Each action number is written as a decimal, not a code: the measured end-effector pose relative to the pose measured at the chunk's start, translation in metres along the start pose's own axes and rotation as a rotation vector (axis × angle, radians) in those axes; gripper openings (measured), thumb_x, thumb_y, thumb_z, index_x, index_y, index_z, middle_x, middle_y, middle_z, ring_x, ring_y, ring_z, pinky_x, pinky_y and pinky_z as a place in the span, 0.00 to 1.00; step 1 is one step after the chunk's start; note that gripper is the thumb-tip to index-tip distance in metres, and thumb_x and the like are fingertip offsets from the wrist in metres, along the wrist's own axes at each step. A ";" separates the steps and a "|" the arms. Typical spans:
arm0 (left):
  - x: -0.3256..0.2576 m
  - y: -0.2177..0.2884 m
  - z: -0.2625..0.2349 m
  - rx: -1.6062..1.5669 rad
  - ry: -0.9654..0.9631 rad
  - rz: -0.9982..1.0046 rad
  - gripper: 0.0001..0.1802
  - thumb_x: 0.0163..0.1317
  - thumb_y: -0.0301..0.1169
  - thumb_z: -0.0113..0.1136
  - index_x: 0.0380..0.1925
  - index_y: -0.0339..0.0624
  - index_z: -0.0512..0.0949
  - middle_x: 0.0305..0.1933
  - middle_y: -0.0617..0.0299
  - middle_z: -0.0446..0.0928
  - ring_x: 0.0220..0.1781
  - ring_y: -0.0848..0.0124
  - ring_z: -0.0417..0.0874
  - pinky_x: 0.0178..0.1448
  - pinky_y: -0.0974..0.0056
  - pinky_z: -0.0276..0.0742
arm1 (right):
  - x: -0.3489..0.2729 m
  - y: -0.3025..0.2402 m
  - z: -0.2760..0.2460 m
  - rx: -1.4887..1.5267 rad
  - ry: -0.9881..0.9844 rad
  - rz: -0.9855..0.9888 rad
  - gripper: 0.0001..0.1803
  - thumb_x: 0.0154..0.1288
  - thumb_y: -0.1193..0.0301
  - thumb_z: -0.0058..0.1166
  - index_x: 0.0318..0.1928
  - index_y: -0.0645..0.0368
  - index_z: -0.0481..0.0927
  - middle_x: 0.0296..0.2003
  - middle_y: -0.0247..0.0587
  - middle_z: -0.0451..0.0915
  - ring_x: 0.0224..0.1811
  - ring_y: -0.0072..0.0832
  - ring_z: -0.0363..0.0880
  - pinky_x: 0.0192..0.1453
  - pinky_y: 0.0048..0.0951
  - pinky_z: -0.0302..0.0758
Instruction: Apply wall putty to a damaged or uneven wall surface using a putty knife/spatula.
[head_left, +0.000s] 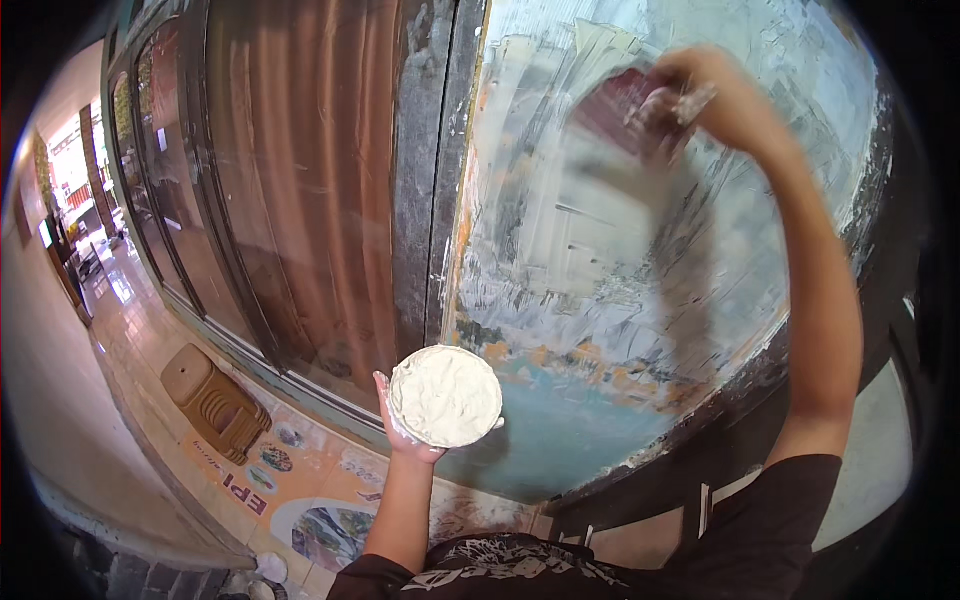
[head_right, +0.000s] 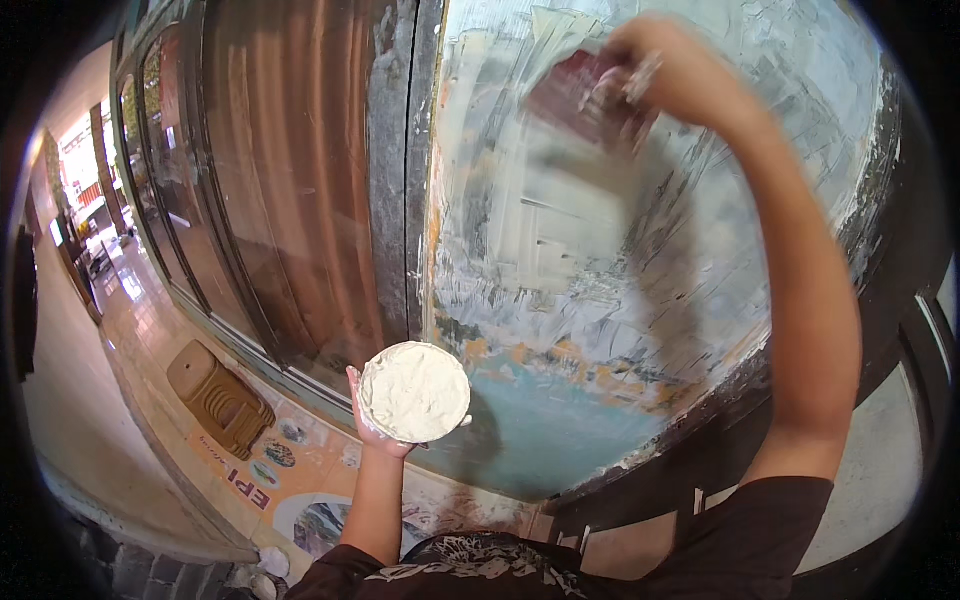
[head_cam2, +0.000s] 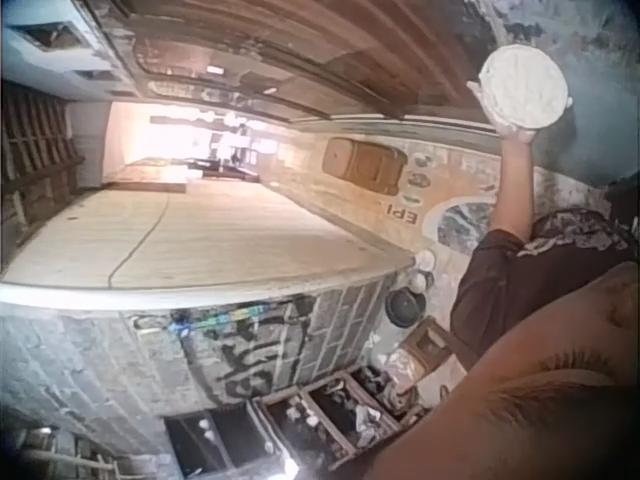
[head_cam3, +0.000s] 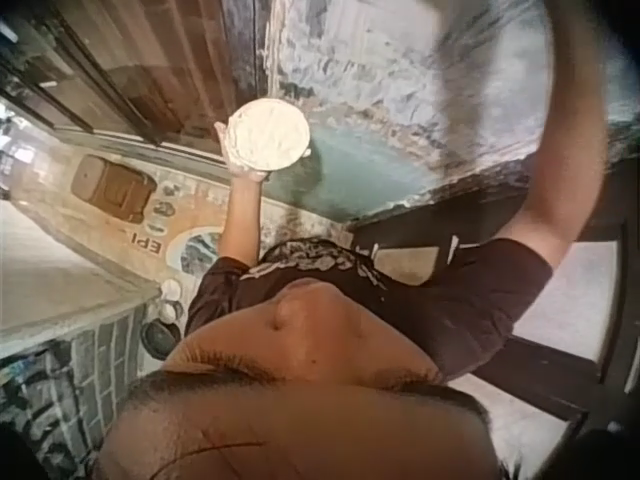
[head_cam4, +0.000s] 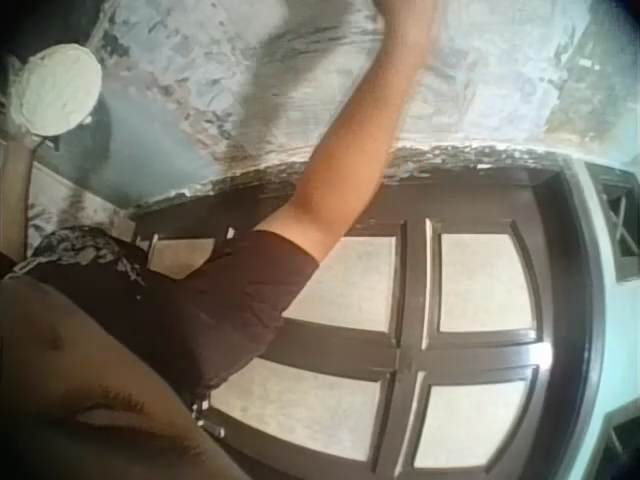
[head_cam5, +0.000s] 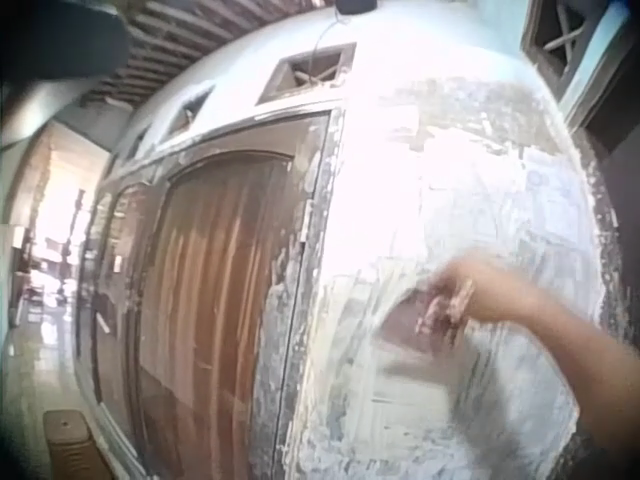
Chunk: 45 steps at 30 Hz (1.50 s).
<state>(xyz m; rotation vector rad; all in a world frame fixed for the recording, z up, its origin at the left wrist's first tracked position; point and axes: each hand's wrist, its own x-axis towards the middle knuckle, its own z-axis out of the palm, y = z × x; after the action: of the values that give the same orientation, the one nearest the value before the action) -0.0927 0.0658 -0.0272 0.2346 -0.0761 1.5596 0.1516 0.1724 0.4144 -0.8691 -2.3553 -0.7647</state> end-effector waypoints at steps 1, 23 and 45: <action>-0.003 0.003 -0.001 0.001 0.009 0.018 0.51 0.63 0.73 0.35 0.69 0.40 0.64 0.72 0.47 0.64 0.70 0.45 0.67 0.70 0.37 0.64 | 0.000 -0.017 0.032 0.035 -0.114 -0.037 0.09 0.52 0.79 0.60 0.36 0.66 0.81 0.30 0.57 0.80 0.36 0.48 0.81 0.41 0.39 0.77; 0.000 0.001 0.000 -0.064 -0.052 -0.054 0.50 0.64 0.72 0.35 0.68 0.39 0.65 0.71 0.46 0.65 0.70 0.44 0.68 0.70 0.36 0.64 | 0.048 0.024 -0.002 -0.174 0.082 0.149 0.10 0.53 0.76 0.61 0.37 0.67 0.83 0.31 0.59 0.82 0.35 0.49 0.82 0.41 0.40 0.77; -0.007 0.018 0.002 -0.037 -0.032 0.003 0.48 0.64 0.71 0.39 0.67 0.40 0.66 0.70 0.47 0.67 0.69 0.45 0.69 0.71 0.37 0.63 | 0.002 -0.007 -0.023 0.205 0.033 0.104 0.09 0.65 0.71 0.58 0.37 0.66 0.83 0.28 0.40 0.84 0.30 0.26 0.82 0.38 0.30 0.77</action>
<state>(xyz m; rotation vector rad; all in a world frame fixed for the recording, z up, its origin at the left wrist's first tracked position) -0.1102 0.0586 -0.0252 0.2304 -0.1295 1.5559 0.1516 0.1541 0.4301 -0.8747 -2.2905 -0.4817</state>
